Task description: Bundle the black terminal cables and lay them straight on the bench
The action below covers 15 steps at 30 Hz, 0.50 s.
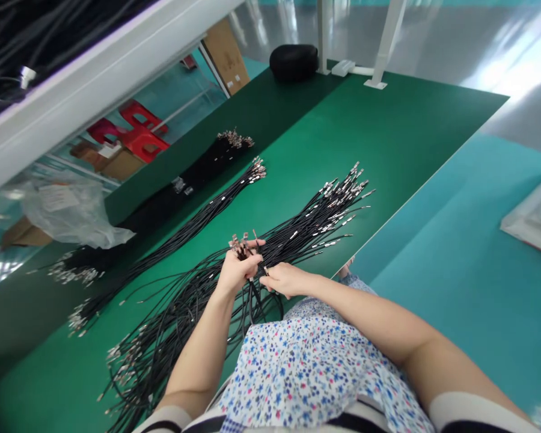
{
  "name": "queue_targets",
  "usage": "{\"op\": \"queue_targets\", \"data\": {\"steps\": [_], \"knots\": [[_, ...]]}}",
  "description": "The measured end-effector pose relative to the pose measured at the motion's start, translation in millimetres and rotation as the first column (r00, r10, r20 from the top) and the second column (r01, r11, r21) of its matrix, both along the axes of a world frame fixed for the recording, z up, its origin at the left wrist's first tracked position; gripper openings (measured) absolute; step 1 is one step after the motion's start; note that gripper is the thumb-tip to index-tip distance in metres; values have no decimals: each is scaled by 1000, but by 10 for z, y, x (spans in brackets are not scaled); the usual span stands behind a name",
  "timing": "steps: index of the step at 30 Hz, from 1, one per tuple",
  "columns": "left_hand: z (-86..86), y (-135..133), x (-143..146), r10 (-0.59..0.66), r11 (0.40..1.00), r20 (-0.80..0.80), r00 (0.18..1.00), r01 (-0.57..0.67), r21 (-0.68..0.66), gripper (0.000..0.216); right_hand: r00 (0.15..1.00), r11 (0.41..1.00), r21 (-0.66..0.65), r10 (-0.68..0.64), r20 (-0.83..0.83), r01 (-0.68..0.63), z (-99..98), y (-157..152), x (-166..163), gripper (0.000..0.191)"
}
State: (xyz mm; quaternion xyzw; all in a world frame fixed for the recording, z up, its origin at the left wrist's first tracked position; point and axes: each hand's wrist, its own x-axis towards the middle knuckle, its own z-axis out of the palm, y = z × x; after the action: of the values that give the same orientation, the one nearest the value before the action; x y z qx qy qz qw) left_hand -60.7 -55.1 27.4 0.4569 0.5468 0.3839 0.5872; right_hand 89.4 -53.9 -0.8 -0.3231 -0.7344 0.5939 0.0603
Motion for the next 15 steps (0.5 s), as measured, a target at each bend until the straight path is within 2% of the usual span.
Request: {"op": "queue_targets", "data": {"steps": [4, 6, 8, 10, 11, 12, 13, 15], "knots": [[-67, -29, 112, -23, 1000, -113, 993, 24, 11, 33, 994, 987, 135, 74, 78, -84, -22, 2, -32, 28], [-102, -34, 163, 5, 1000, -152, 988, -4, 3, 31, 988, 971, 208, 89, 129, -115, -56, 5, -16, 27], [-143, -30, 176, 51, 998, -151, 987, -53, -15, 33, 982, 977, 161, 118, 147, -141, -110, 28, 74, 27], [-181, -11, 123, 113, 993, -128, 985, -117, -25, 33, 986, 993, 61, 96, 136, -105, -205, 78, 280, 28], [-195, 5, 71, 144, 989, -114, 983, -148, -27, 33, 988, 997, 63, 30, 153, -40, -273, 113, 429, 29], [-204, 23, 9, 168, 985, -101, 981, -171, -29, 33, 975, 991, 120, -85, 204, 61, -354, 153, 601, 28], [-208, 43, -56, 180, 983, -87, 980, -184, -30, 32, 933, 961, 221, -228, 280, 168, -446, 196, 786, 26], [-204, 85, -164, 174, 985, -64, 983, -175, -2, 32, 754, 837, 466, -497, 430, 287, -646, 276, 1143, 22]]}}
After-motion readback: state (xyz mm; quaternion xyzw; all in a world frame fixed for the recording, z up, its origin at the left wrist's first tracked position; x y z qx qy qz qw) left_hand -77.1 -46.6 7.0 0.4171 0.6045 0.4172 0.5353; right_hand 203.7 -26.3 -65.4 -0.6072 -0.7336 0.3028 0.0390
